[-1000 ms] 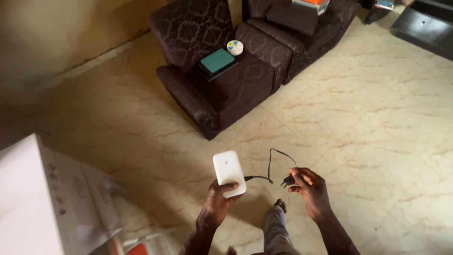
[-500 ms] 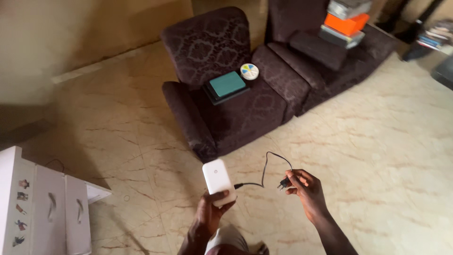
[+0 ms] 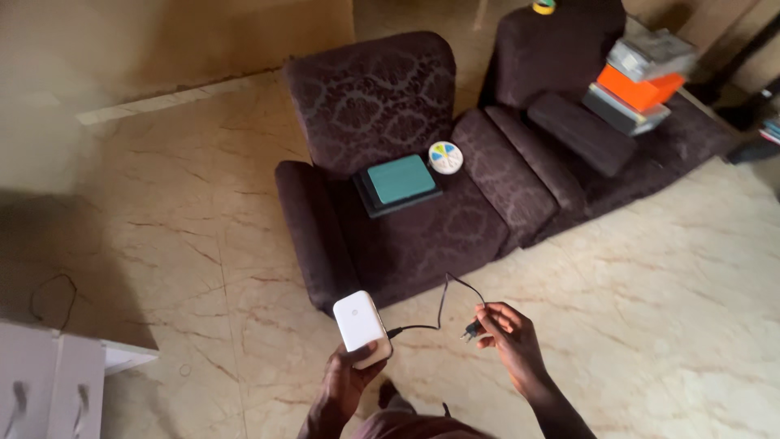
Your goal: The person gathers power cables, chargers, and a power strip from a desk and an armchair, opens a desk drawer to sort and store cables and adapters, carries a small fan and a phone stand between the armchair and the desk, and coils a cable by hand while arranging items on the desk.
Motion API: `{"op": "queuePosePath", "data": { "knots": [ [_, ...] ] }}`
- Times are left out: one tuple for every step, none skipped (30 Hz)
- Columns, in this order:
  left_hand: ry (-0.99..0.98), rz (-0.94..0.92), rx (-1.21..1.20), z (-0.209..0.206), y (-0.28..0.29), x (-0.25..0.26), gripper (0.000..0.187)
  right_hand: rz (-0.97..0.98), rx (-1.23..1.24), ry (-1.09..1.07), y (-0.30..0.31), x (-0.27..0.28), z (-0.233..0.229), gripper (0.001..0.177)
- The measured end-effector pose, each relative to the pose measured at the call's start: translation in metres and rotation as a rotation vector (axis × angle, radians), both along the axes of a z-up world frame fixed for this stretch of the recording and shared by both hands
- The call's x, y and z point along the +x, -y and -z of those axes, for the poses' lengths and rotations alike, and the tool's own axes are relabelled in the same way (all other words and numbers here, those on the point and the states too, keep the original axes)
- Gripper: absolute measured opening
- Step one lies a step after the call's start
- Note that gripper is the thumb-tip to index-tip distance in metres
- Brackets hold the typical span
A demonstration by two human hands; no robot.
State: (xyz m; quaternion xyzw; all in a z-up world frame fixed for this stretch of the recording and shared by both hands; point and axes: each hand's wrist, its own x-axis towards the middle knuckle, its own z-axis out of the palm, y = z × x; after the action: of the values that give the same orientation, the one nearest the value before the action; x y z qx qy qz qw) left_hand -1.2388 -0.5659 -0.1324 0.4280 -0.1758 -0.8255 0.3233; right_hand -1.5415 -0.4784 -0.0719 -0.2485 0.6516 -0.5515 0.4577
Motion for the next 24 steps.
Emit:
{"op": "queuePosePath", "data": {
  "knots": [
    [-0.019,-0.02,-0.018,0.005,0.018,-0.008,0.063,0.0,0.014,0.003,0.017,-0.007,0.003,0.032],
    [-0.03,-0.04,-0.021,0.011,0.031,-0.015,0.063,-0.002,0.013,-0.006,0.031,-0.013,0.007,0.031],
    [-0.041,-0.059,-0.025,0.015,0.043,-0.022,0.064,-0.003,0.012,-0.014,0.051,-0.023,0.01,0.032],
    [-0.017,-0.053,-0.018,0.017,0.054,-0.028,0.064,-0.005,0.009,-0.021,0.067,-0.028,0.014,0.032],
    [0.007,-0.047,-0.012,0.018,0.066,-0.037,0.065,-0.023,0.017,-0.018,0.077,-0.031,0.018,0.031],
    [0.029,-0.046,-0.013,0.018,0.083,-0.046,0.065,-0.045,0.017,-0.018,0.095,-0.038,0.021,0.03],
    [0.034,-0.048,-0.01,0.017,0.098,-0.054,0.066,-0.068,0.017,-0.017,0.114,-0.043,0.026,0.029],
    [0.04,-0.052,-0.002,0.018,0.108,-0.061,0.066,-0.083,0.022,-0.015,0.13,-0.047,0.032,0.029],
    [0.045,-0.056,0.007,0.02,0.119,-0.067,0.067,-0.097,0.027,-0.014,0.146,-0.051,0.04,0.029],
    [0.035,-0.079,0.002,0.023,0.127,-0.074,0.067,-0.114,0.035,-0.014,0.161,-0.057,0.047,0.029],
    [0.025,-0.102,-0.004,0.028,0.136,-0.081,0.067,-0.102,0.032,-0.01,0.175,-0.061,0.057,0.029],
    [0.014,-0.127,-0.011,0.035,0.147,-0.088,0.068,-0.091,0.026,-0.008,0.191,-0.064,0.069,0.029],
    [0.056,-0.131,-0.007,0.045,0.16,-0.094,0.067,-0.081,0.021,-0.006,0.208,-0.068,0.083,0.029],
    [0.098,-0.137,0.009,0.058,0.169,-0.099,0.065,-0.072,0.019,-0.019,0.218,-0.072,0.096,0.029],
    [0.139,-0.141,0.027,0.072,0.177,-0.105,0.064,-0.064,0.017,-0.033,0.23,-0.075,0.11,0.029],
    [0.11,-0.191,0.032,0.088,0.185,-0.11,0.062,-0.051,0.011,-0.04,0.245,-0.076,0.126,0.029],
    [0.082,-0.242,0.036,0.106,0.193,-0.116,0.06,-0.073,0.018,-0.035,0.261,-0.081,0.142,0.028],
    [0.055,-0.286,0.051,0.125,0.196,-0.122,0.06,-0.088,0.038,-0.031,0.269,-0.087,0.156,0.028],
    [0.062,-0.303,0.061,0.144,0.201,-0.126,0.06,-0.103,0.057,-0.026,0.278,-0.09,0.172,0.028],
    [0.066,-0.317,0.065,0.165,0.209,-0.129,0.06,-0.123,0.104,-0.05,0.288,-0.092,0.188,0.028],
    [0.071,-0.33,0.068,0.186,0.217,-0.129,0.06,-0.144,0.15,-0.073,0.295,-0.093,0.204,0.028],
    [0.087,-0.36,0.092,0.208,0.228,-0.131,0.059,-0.168,0.19,-0.101,0.308,-0.096,0.221,0.028],
    [0.104,-0.39,0.117,0.231,0.237,-0.133,0.06,-0.19,0.182,-0.096,0.325,-0.097,0.241,0.028],
    [0.123,-0.408,0.151,0.251,0.235,-0.135,0.06,-0.203,0.186,-0.089,0.333,-0.097,0.261,0.029]
  ]
}}
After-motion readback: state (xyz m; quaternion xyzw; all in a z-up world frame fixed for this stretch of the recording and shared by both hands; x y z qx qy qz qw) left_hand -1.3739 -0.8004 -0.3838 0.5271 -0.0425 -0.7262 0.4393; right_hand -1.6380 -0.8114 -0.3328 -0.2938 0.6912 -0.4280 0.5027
